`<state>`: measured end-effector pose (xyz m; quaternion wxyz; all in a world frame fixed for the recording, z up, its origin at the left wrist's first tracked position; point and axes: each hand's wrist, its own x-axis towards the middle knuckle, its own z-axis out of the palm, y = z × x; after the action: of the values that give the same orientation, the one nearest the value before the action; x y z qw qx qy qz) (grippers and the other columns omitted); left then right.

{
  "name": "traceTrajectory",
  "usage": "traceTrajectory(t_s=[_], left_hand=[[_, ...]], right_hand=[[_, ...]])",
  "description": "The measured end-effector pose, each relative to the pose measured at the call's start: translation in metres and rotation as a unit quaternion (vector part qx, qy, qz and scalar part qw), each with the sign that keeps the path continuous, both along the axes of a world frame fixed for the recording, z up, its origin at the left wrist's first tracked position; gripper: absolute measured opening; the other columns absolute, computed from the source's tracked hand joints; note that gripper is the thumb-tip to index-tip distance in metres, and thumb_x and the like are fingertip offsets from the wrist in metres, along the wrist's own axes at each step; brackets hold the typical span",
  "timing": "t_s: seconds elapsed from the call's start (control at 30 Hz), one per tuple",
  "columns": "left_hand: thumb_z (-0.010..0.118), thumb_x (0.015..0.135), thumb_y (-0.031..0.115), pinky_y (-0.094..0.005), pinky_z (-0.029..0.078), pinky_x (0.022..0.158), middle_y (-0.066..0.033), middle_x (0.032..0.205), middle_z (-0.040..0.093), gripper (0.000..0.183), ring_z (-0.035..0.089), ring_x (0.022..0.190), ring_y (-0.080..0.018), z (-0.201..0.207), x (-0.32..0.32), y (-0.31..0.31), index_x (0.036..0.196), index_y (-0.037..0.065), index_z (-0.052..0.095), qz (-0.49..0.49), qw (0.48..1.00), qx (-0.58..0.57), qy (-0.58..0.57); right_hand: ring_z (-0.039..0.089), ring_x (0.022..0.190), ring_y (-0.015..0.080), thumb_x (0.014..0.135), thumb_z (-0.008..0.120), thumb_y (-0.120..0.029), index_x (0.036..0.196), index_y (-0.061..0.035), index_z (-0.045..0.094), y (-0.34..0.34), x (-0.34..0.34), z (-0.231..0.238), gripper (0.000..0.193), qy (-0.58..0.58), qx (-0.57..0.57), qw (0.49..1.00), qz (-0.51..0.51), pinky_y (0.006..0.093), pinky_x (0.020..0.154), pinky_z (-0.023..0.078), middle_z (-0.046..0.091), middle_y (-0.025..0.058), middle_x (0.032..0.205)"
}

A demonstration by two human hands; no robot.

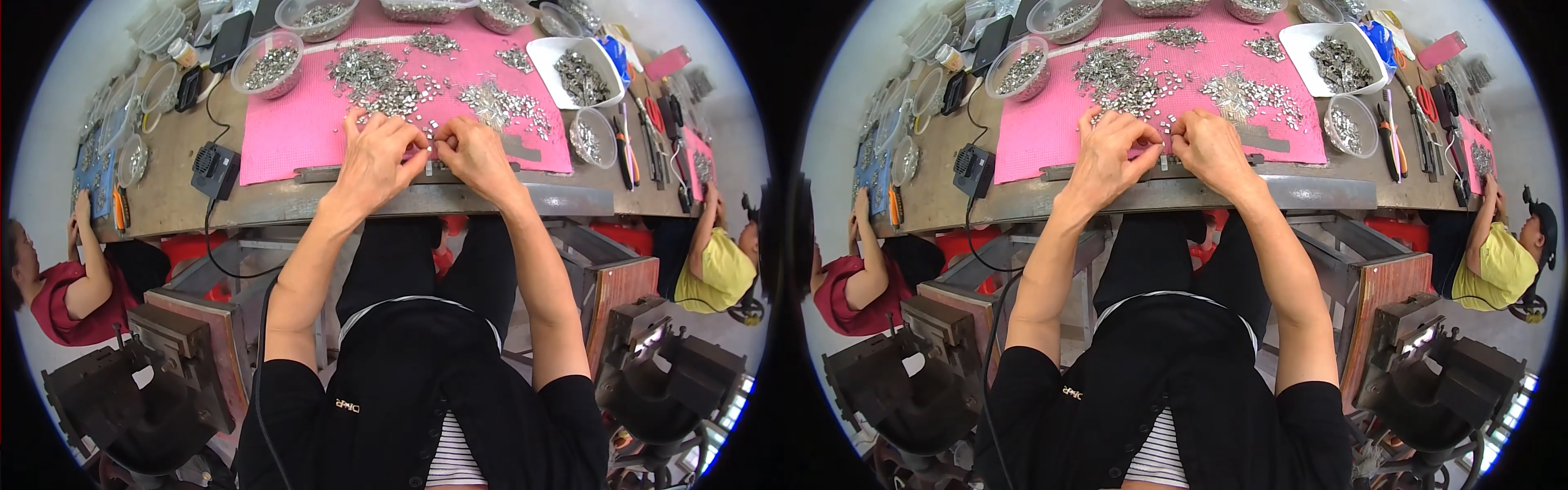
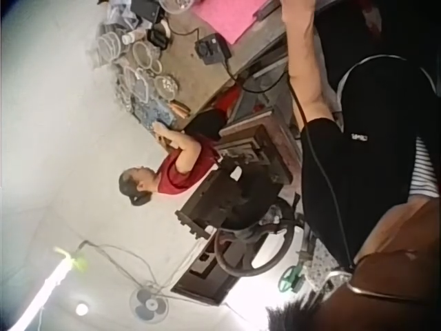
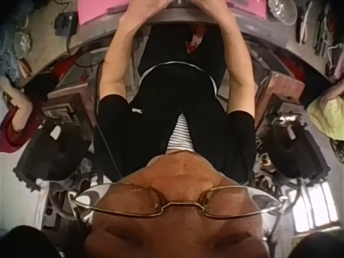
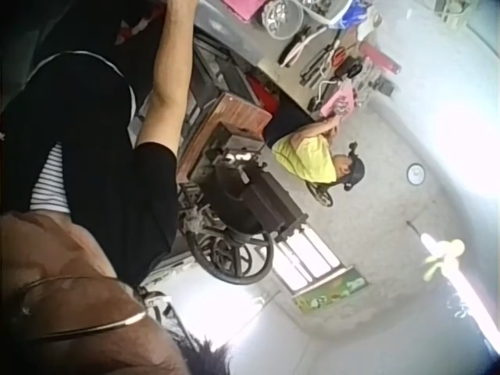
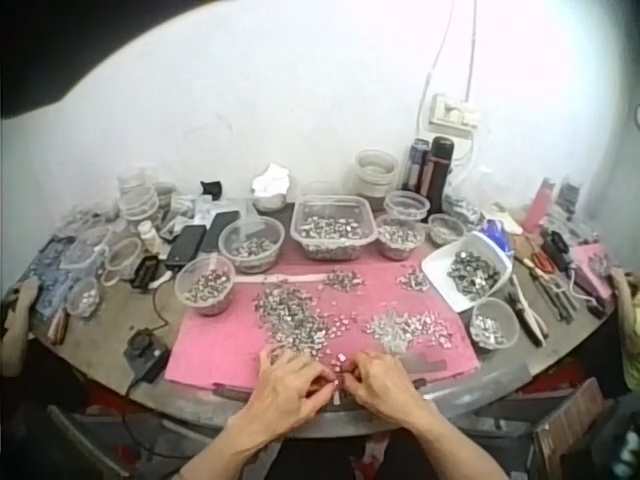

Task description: The recorder is assembling small metal parts onto a metal strip and then using a manual press to secure them.

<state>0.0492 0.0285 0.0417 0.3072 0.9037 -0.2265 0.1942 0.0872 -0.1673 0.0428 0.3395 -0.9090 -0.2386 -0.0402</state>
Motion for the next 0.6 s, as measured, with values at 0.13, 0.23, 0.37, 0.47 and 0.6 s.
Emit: traceTrajectory(t_s=[0.13, 0.23, 0.37, 0.47, 0.6], left_hand=[[0.076, 0.080, 0.014, -0.0504, 0.033, 0.104, -0.0017, 0.085, 0.062, 0.013, 0.060, 0.089, -0.0216, -0.006, -0.012, -0.005, 0.088, 0.011, 0.067, -0.026, 0.999, -0.031, -0.006], [0.076, 0.081, 0.015, -0.0502, 0.033, 0.104, -0.0020, 0.086, 0.061, 0.014, 0.060, 0.088, -0.0219, -0.010, -0.014, -0.010, 0.090, 0.011, 0.066, -0.016, 1.000, -0.015, -0.021], [0.076, 0.082, 0.015, -0.0501, 0.033, 0.104, -0.0024, 0.086, 0.060, 0.014, 0.061, 0.086, -0.0221, -0.010, -0.017, -0.011, 0.092, 0.012, 0.067, -0.011, 0.999, -0.019, -0.026], [0.075, 0.084, 0.014, -0.0488, 0.033, 0.105, -0.0017, 0.084, 0.061, 0.011, 0.061, 0.084, -0.0208, -0.009, -0.017, -0.008, 0.093, 0.011, 0.069, 0.000, 0.999, -0.037, -0.006], [0.074, 0.087, 0.014, -0.0485, 0.032, 0.106, -0.0002, 0.083, 0.065, 0.009, 0.063, 0.084, -0.0189, -0.010, -0.009, -0.005, 0.095, 0.012, 0.071, 0.054, 0.998, -0.038, -0.020]], right_hand=[[0.068, 0.078, 0.0351, 0.084, 0.070, -0.010, 0.089, 0.0017, 0.069, -0.005, 0.000, 0.005, 0.013, 0.043, 0.044, 0.998, 0.012, 0.0446, 0.072, 0.053, 0.068, 0.0179, 0.084], [0.064, 0.068, 0.0212, 0.084, 0.070, -0.005, 0.094, 0.0027, 0.070, -0.009, -0.001, 0.005, 0.013, 0.020, 0.044, 0.998, 0.027, 0.0339, 0.064, 0.050, 0.067, 0.0128, 0.082], [0.068, 0.079, 0.0340, 0.085, 0.072, -0.012, 0.089, 0.0004, 0.070, -0.009, -0.002, 0.006, 0.013, 0.034, 0.044, 0.998, 0.021, 0.0433, 0.072, 0.053, 0.068, 0.0171, 0.085], [0.068, 0.079, 0.0338, 0.085, 0.072, -0.011, 0.089, 0.0007, 0.070, -0.010, -0.002, 0.003, 0.013, 0.024, 0.039, 0.999, 0.019, 0.0434, 0.073, 0.053, 0.068, 0.0172, 0.085], [0.066, 0.078, 0.0337, 0.086, 0.071, -0.008, 0.092, 0.0011, 0.068, -0.010, -0.006, 0.005, 0.011, 0.013, 0.052, 0.998, 0.018, 0.0438, 0.072, 0.052, 0.067, 0.0156, 0.085]])
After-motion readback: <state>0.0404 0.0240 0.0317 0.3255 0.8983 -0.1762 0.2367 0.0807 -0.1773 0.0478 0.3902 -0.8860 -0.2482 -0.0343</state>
